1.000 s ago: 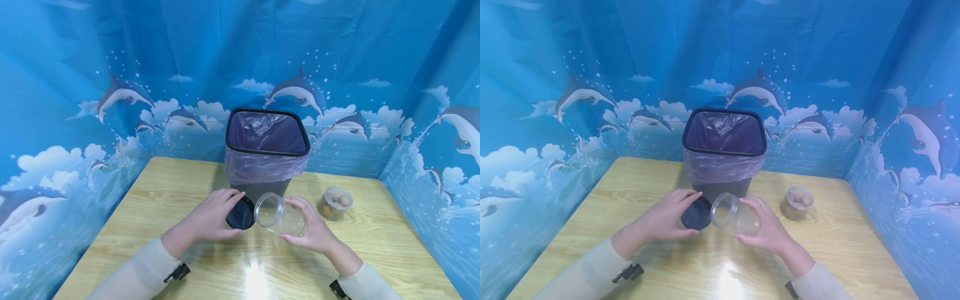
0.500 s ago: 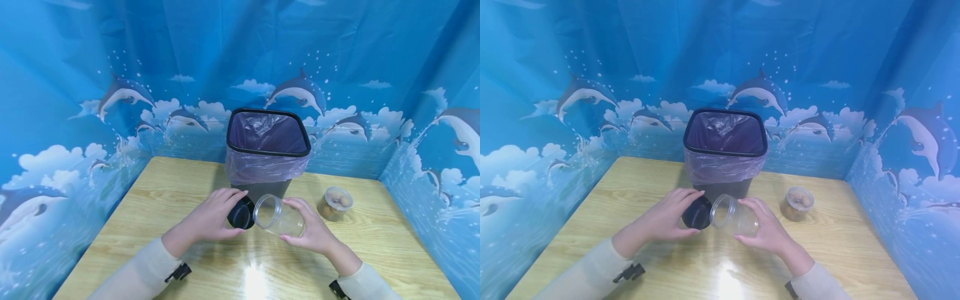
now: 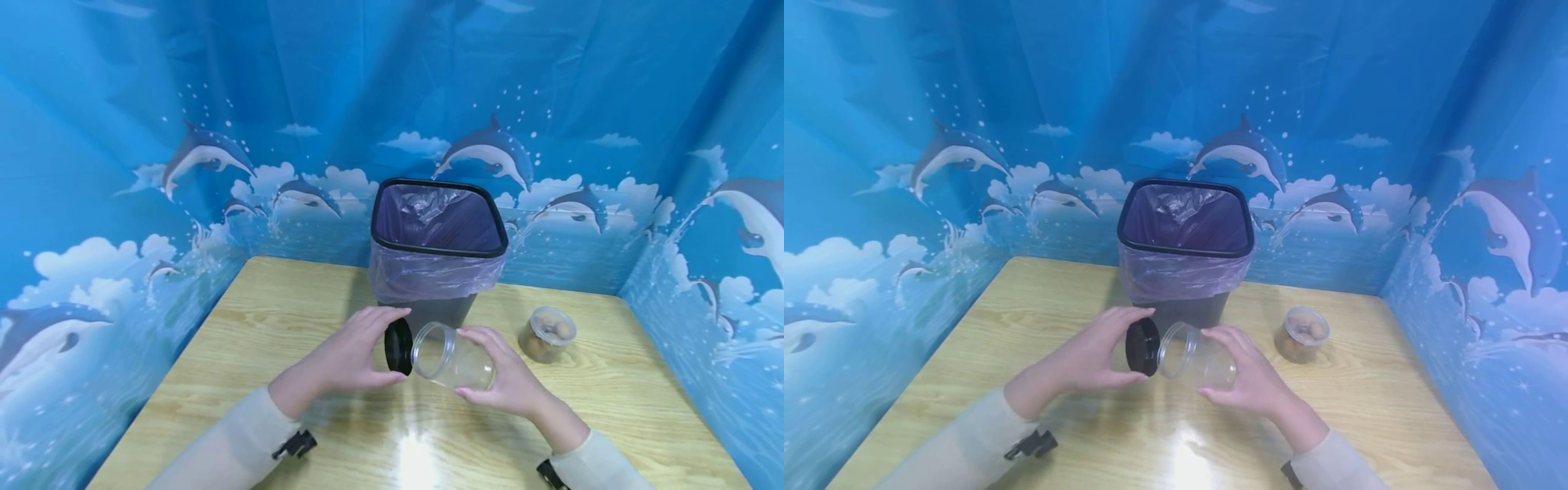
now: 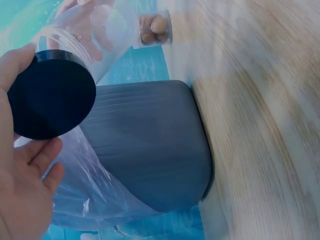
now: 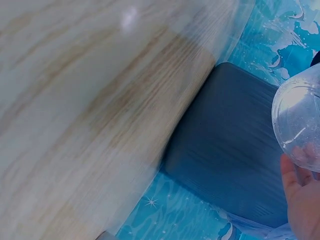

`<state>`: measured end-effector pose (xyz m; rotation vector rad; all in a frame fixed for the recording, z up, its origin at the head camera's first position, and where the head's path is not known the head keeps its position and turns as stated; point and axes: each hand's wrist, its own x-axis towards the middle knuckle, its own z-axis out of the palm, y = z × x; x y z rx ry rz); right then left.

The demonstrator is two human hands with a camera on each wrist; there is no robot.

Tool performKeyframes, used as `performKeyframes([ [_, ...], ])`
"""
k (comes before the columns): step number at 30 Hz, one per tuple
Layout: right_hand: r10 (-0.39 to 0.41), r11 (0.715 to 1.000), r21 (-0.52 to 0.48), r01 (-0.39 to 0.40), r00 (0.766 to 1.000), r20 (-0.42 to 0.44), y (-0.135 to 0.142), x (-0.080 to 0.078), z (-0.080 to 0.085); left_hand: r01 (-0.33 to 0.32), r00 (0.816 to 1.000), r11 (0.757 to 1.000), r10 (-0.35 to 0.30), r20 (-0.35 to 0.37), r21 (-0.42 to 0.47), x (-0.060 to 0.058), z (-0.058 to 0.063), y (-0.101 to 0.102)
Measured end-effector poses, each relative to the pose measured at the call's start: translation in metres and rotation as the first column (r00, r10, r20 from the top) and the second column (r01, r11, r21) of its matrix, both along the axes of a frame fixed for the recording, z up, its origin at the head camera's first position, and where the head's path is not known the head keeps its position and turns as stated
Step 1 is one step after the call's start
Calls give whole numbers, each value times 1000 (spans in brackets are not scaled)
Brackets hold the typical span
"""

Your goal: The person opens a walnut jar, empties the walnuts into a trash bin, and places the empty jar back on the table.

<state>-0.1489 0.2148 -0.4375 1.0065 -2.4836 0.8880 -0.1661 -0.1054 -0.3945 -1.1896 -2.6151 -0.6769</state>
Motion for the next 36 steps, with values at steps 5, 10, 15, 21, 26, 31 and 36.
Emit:
performKeyframes([
  [5,-1,1000,3,1,1000,7,-1,0,0,7,999,998,-10,45,64,0,0,3],
  [10,8,1000,3,-8,1000,5,-4,-1,-1,-11,996,995,3,86,100,1,-2,5],
  [15,22,1000,16,-22,1000,-7,-6,-3,-1,-21,994,992,8,107,121,0,-2,9],
  [21,20,1000,22,-20,1000,10,-7,-3,-1,6,995,994,-17,98,113,-2,-1,15],
  [26,18,999,33,-18,1000,12,-6,-4,-2,48,997,994,-54,57,98,-5,-5,20],
  [31,25,999,37,-25,1000,-8,-5,-5,-3,76,997,992,-78,15,101,-8,-6,24],
  [36,21,999,35,-22,1000,6,-4,-6,-4,81,997,993,-82,-2,86,-9,-8,27],
])
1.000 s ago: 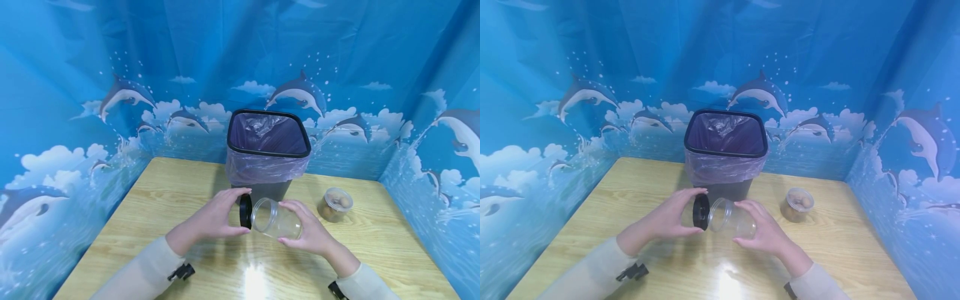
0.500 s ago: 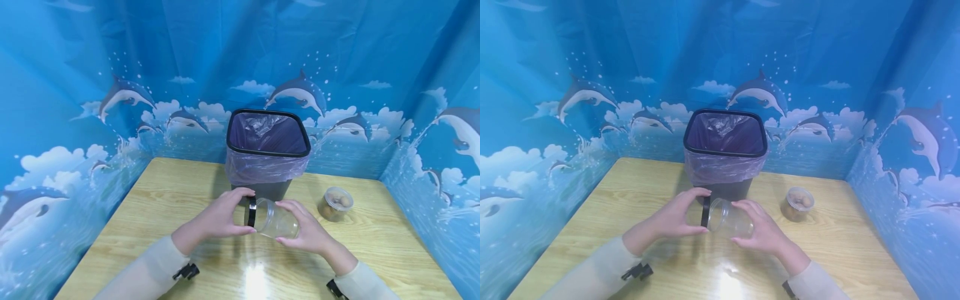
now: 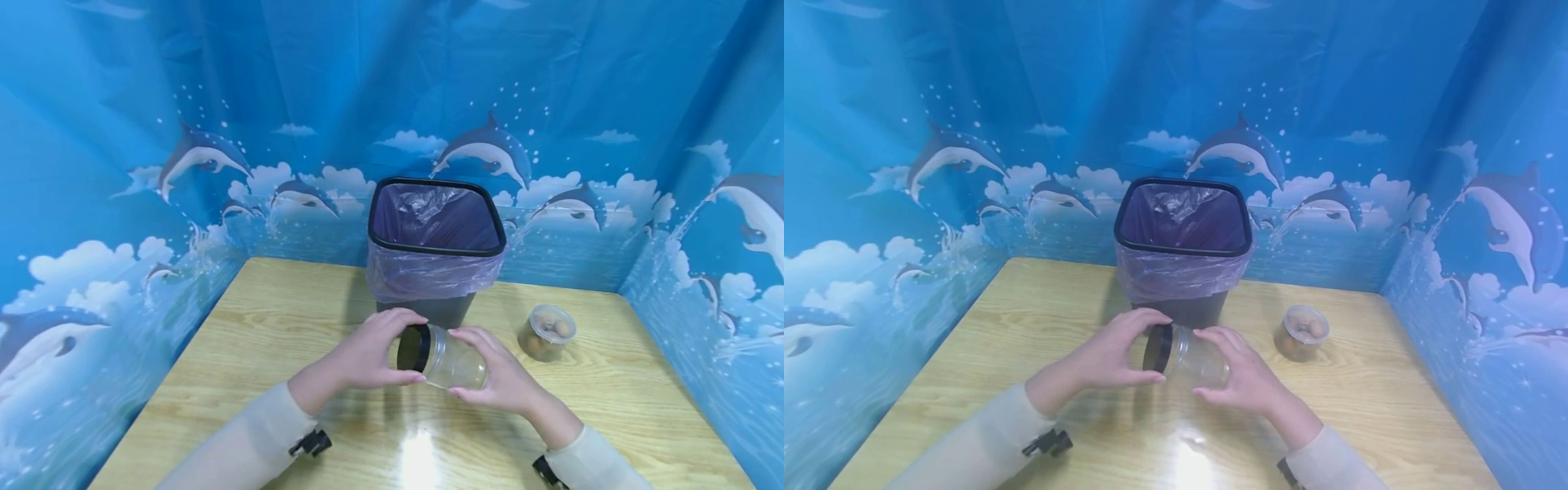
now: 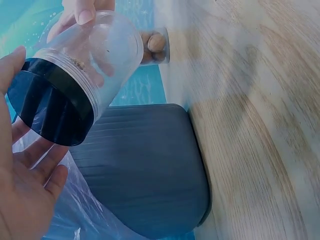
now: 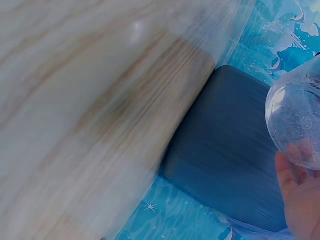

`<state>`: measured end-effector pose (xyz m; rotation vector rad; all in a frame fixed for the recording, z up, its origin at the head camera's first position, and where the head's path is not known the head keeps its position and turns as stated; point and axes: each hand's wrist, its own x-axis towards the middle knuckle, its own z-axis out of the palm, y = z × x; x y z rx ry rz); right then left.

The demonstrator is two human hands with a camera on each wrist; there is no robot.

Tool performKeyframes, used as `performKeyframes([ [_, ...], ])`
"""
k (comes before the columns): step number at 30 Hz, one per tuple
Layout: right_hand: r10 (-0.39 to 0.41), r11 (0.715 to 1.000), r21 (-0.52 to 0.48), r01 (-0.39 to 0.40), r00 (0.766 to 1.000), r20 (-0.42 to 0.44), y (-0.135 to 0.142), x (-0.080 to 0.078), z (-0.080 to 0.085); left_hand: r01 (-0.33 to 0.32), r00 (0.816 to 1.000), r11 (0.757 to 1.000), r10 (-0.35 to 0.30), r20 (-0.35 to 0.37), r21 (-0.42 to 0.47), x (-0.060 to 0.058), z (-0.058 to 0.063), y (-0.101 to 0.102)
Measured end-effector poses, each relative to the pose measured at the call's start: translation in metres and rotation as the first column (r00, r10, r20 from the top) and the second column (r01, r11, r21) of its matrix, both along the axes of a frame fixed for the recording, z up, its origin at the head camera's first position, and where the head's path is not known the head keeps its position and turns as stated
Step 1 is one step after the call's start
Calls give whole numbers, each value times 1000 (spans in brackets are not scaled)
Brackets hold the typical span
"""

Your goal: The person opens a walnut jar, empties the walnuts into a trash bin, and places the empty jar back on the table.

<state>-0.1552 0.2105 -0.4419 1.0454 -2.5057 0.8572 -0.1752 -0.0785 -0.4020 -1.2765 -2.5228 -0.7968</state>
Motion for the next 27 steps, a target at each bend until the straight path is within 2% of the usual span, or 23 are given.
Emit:
performKeyframes([
  [10,6,1000,18,-6,1000,19,-1,2,3,-15,1000,1000,15,17,-26,1,3,6],
  [27,8,1000,23,-8,1000,9,-5,3,3,-16,1000,999,17,7,-39,2,0,8],
])
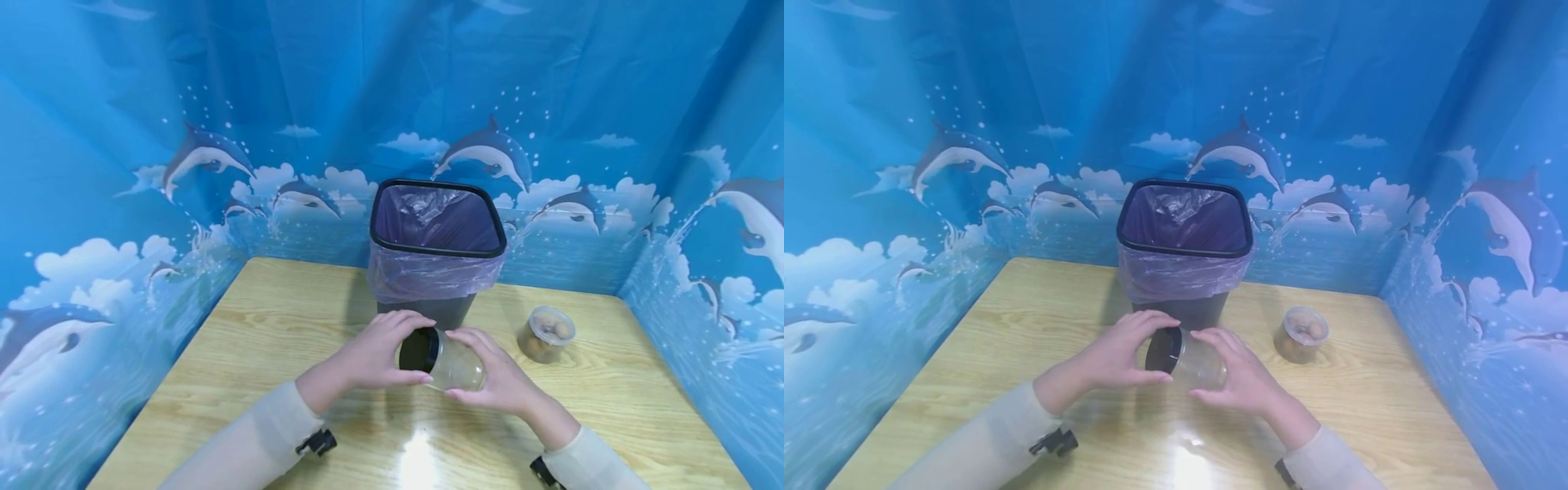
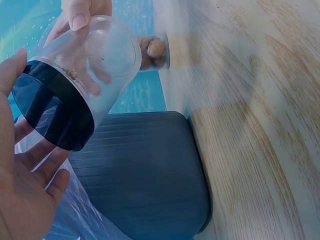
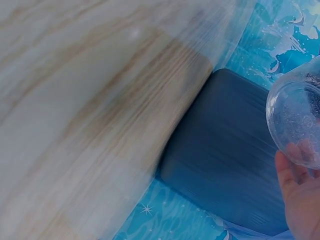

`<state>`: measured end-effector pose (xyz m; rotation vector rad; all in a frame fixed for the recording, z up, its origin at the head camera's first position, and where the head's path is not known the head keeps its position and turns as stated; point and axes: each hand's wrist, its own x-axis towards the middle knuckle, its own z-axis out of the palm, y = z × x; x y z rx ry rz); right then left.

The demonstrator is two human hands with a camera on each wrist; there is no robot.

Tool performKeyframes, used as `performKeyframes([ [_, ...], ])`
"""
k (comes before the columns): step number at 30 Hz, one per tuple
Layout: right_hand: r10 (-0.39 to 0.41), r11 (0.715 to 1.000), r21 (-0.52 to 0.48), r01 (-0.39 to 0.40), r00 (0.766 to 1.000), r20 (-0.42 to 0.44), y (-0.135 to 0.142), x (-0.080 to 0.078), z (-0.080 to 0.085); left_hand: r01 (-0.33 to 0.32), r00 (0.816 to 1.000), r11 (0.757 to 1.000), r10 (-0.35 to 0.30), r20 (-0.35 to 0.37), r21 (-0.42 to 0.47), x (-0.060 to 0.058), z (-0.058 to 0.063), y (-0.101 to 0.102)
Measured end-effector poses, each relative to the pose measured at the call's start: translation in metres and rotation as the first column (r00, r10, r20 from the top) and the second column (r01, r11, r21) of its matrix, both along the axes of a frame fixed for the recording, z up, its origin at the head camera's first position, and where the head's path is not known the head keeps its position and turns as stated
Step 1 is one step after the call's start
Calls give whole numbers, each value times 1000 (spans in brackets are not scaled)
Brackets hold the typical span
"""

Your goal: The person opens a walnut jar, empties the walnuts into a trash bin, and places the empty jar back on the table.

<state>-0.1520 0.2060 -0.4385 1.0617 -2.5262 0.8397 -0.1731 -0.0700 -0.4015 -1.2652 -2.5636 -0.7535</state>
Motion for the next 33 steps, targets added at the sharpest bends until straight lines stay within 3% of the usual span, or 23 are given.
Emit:
performKeyframes([
  [15,8,1000,-5,-9,1000,-21,0,-2,-1,26,1000,1000,-26,-15,-5,0,0,1],
  [26,-1,1000,4,1,1000,-6,2,-2,3,87,988,996,-90,-124,-30,-1,0,1],
  [33,-15,1000,2,15,1000,3,3,-2,2,113,988,994,-114,-103,-15,-1,1,1],
])
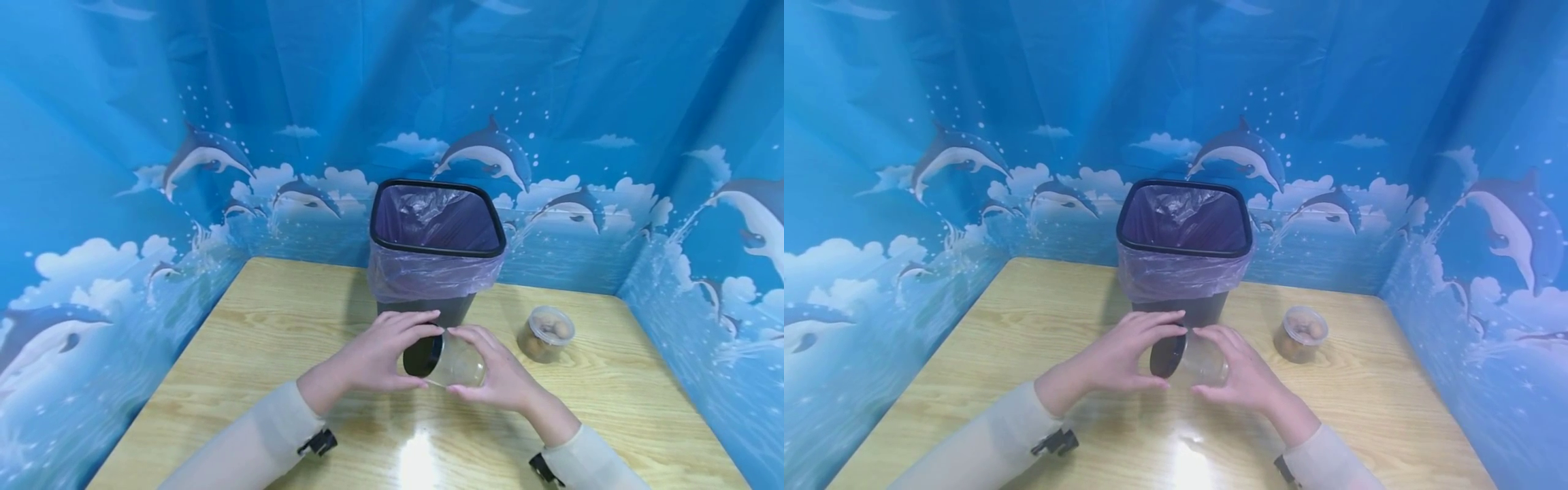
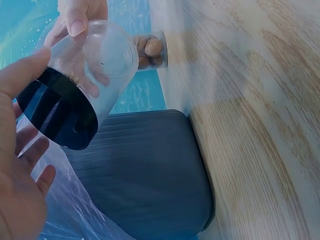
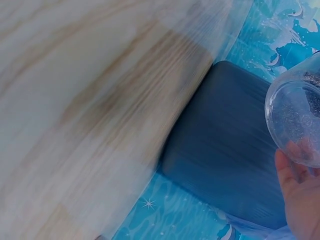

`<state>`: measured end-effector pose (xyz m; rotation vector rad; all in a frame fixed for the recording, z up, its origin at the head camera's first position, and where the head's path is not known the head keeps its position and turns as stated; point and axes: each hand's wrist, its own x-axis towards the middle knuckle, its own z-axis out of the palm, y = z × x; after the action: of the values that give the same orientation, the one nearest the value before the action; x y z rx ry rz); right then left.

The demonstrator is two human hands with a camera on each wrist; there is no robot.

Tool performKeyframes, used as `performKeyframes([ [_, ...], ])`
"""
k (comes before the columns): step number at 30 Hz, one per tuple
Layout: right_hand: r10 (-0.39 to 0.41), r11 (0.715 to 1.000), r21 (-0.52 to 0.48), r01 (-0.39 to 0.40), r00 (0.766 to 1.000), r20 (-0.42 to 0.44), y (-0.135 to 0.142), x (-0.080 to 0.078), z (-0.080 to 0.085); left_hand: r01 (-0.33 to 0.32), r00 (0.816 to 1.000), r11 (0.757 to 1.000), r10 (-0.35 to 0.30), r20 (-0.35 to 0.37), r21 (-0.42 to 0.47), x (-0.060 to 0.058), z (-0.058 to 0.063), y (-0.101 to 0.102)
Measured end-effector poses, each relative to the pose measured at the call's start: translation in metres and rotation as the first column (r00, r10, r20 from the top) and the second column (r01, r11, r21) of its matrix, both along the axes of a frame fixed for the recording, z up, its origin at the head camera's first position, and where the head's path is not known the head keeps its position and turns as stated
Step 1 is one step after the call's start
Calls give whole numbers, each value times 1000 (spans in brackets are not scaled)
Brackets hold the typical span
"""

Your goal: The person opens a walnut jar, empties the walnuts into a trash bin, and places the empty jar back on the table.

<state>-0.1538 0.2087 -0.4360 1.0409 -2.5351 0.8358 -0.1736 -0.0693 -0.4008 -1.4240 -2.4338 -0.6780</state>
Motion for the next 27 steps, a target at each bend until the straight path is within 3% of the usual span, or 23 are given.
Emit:
performKeyframes([
  [6,-2,1000,-10,2,1000,-12,1,-1,-2,-69,996,998,68,50,11,0,-1,0],
  [11,5,1000,-16,-6,1000,-27,1,-2,-2,-152,987,988,152,47,-7,1,-2,0],
  [19,2,1000,-10,-2,1000,-23,1,-1,-1,-283,951,957,290,110,-68,2,-3,3],
  [27,9,1000,-5,-9,1000,-12,0,0,-1,-343,925,931,357,128,-122,4,-6,5],
])
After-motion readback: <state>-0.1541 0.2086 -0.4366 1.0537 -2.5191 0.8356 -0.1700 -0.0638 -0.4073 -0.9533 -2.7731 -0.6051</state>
